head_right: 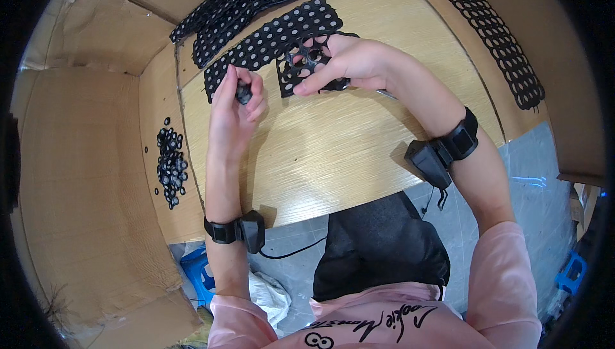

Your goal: Inserting circular plastic components into a black plastic grid frame using a small scraper tool.

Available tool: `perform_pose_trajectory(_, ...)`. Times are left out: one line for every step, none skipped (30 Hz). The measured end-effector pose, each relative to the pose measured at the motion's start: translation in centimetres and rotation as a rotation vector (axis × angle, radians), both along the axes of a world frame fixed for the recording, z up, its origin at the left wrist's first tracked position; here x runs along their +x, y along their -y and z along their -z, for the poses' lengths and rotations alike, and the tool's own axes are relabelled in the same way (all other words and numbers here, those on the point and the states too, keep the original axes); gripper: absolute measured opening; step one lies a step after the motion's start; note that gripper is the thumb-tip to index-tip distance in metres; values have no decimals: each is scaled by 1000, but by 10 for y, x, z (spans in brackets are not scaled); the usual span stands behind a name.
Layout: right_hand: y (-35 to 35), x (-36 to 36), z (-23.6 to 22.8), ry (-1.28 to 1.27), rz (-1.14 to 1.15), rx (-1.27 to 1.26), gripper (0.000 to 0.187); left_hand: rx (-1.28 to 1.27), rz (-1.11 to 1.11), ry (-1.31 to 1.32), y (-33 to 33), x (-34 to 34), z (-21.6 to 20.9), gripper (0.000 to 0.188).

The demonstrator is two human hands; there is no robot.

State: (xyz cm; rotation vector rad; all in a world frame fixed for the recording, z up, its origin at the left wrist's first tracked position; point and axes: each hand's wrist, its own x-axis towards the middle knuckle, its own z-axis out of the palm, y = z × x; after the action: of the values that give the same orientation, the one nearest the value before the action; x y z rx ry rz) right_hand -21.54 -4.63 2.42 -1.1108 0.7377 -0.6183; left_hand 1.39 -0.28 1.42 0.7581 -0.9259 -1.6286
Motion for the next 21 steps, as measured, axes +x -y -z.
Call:
perform_pose_trajectory(1,0,2,-20,-17,-46,54,1,2,0,-1,1,0,23)
perform_pose_trajectory(2,-2,4,-22,-14,-45,54,-38,36,127,-1,1,0,21)
perform_pose_trajectory(5,-3,6,-35,-10,-30,56,-77,71,253,-2,0,0,19)
perform_pose_trajectory(6,-4,7,-48,-7,-16,59,-76,74,251,-3,-5,0,19)
perform_pose_trajectory(6,-5,7,-49,-6,-15,59,-204,27,482,-6,-12,-1,18)
perform_pose_trajectory(7,-4,5,-46,0,-27,60,-333,-20,712,-8,-18,-2,17)
perform_pose_trajectory(7,-4,5,-43,5,-39,61,-344,-13,703,-9,-20,-3,15)
perform_pose_trajectory(6,-3,5,-43,3,-39,61,-342,-14,703,-9,-20,-2,15)
perform_pose_trajectory(5,-1,7,-24,23,-88,61,-348,-27,693,-9,-20,0,15)
perform_pose_trajectory(4,1,7,-4,41,-138,61,-354,-42,685,-8,-19,1,16)
perform_pose_trajectory(3,5,6,4,23,-139,61,-350,-59,694,-9,-15,1,16)
perform_pose_trajectory(0,7,3,9,34,-144,61,-318,-86,680,-9,-10,1,18)
perform_pose_trajectory(-1,10,1,17,42,-149,61,-287,-116,667,-8,-5,1,19)
perform_pose_trajectory(-3,7,-2,31,17,-151,61,-281,-139,682,-5,-3,2,19)
perform_pose_trajectory(-5,5,-3,-15,54,-159,58,-247,-195,735,-1,2,4,21)
perform_pose_trajectory(-5,6,-3,-57,91,-167,54,-212,-251,790,2,11,5,24)
perform_pose_trajectory(-3,6,-3,-38,71,-180,54,-229,-362,927,8,22,9,28)
perform_pose_trajectory(-2,1,-1,-67,79,-173,50,-230,-373,935,7,32,4,28)
perform_pose_trajectory(-1,0,-1,-96,89,-165,46,-321,-471,1168,6,50,-6,28)
perform_pose_trajectory(-1,-1,-3,-91,85,-165,46,-412,-562,1397,4,68,-14,28)
perform_pose_trajectory(-3,0,-6,-77,111,-117,43,-357,-621,1499,0,90,-22,27)
